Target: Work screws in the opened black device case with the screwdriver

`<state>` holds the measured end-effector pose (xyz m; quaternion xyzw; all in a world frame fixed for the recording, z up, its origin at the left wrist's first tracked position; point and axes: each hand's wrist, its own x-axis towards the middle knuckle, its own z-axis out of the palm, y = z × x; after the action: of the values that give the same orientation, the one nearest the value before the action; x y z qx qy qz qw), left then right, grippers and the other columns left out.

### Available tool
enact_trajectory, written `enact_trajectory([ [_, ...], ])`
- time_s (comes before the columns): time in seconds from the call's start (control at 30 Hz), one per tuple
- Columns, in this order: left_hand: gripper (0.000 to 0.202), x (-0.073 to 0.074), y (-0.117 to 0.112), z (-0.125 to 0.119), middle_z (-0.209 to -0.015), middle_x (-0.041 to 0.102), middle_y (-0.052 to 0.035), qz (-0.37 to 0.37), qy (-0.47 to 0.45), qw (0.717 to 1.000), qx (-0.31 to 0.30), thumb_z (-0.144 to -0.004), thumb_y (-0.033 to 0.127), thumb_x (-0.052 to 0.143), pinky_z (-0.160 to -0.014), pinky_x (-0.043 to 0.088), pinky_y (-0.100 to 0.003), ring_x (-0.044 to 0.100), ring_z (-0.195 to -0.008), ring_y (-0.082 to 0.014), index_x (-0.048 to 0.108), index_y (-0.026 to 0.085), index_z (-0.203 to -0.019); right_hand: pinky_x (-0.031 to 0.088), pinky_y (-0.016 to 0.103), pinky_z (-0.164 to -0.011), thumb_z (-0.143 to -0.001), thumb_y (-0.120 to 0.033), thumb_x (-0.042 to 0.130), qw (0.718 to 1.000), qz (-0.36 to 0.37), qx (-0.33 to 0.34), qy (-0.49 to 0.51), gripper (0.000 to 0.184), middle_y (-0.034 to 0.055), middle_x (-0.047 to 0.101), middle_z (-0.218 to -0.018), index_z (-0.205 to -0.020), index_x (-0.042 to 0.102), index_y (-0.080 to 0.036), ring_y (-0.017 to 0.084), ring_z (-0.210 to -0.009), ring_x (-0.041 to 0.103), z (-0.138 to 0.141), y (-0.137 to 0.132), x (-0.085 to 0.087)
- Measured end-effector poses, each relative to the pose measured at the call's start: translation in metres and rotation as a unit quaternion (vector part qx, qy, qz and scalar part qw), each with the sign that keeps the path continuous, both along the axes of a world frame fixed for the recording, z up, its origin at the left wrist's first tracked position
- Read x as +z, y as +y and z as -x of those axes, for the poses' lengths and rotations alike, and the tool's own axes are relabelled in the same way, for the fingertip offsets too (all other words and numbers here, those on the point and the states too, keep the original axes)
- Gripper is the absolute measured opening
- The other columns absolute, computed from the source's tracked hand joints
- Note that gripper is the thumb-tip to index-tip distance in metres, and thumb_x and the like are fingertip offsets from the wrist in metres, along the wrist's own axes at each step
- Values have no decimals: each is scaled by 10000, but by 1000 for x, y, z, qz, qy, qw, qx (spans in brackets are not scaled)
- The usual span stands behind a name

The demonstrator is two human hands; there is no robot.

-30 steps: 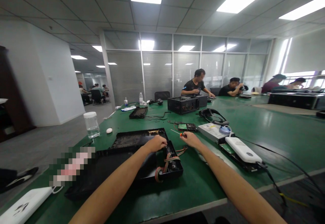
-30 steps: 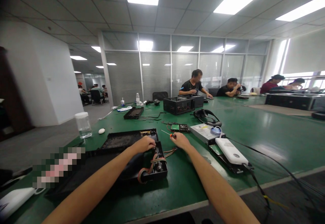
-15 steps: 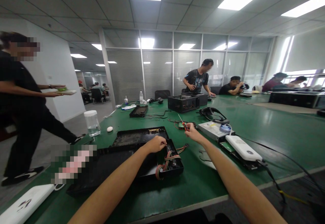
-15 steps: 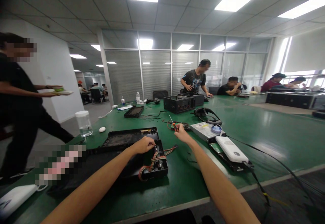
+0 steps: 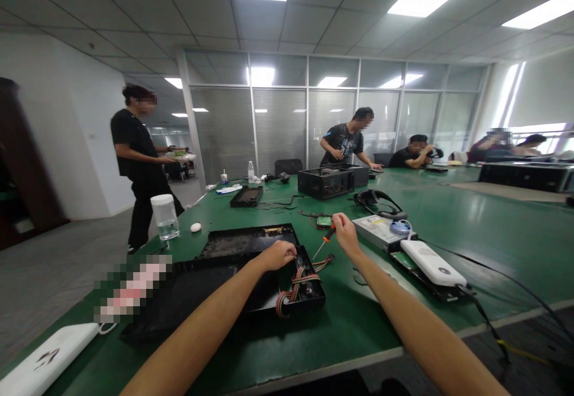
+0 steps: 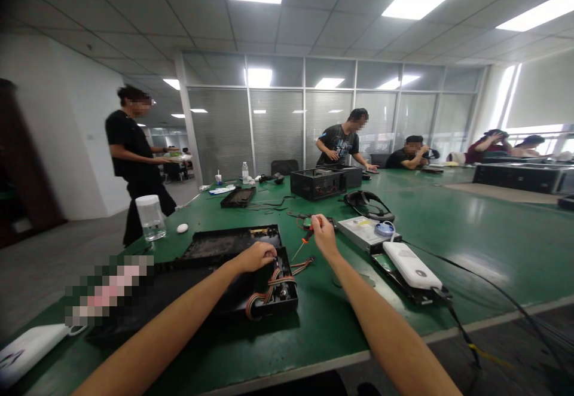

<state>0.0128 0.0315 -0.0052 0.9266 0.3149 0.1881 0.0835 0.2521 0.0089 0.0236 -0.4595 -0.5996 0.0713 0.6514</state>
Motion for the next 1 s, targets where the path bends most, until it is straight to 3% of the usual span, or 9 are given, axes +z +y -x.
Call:
enact_trajectory([
  [0.13,131,0,-1,0,-721,579,-13,1,-2,1000,3,-734,155,524,-626,385,-194,512,-648,-108,600,137,-839,369,233,-564,-829,-453,300,1000,-7,-15,26,339,-7,514,-612,-747,483,-179,135,-563,467,3,2,-3],
  [0.37,125,5,-4,-2,-713,591,-17,1,10,1000,11,-734,164,527,-606,377,-197,517,-636,-113,602,136,-830,370,228,-590,-834,-426,330,990,-10,-14,-141,312,5,544,-628,-794,516,-179,138,-579,506,21,-3,-10],
  [0.73,141,6,-5,-1,-744,607,-21,8,9,1000,-5,-740,159,517,-638,394,-194,543,-672,-115,599,143,-853,342,207,-539,-847,-410,326,965,-33,-61,-253,318,20,598,-625,-835,538,-173,138,-558,544,22,-13,1],
  [0.83,134,4,-3,-1,-732,603,-17,3,9,1000,-1,-732,153,521,-631,393,-195,538,-660,-114,600,142,-839,326,208,-547,-853,-429,320,941,-23,-81,-329,346,29,604,-612,-792,550,-178,140,-570,556,31,-20,16],
  [1.0,118,4,-4,-1,-689,587,-7,-5,17,1000,2,-717,147,526,-605,379,-201,518,-628,-115,604,147,-806,331,252,-602,-820,-498,358,858,84,-102,-497,392,106,645,-705,-782,570,-170,202,-686,585,55,-31,66],
])
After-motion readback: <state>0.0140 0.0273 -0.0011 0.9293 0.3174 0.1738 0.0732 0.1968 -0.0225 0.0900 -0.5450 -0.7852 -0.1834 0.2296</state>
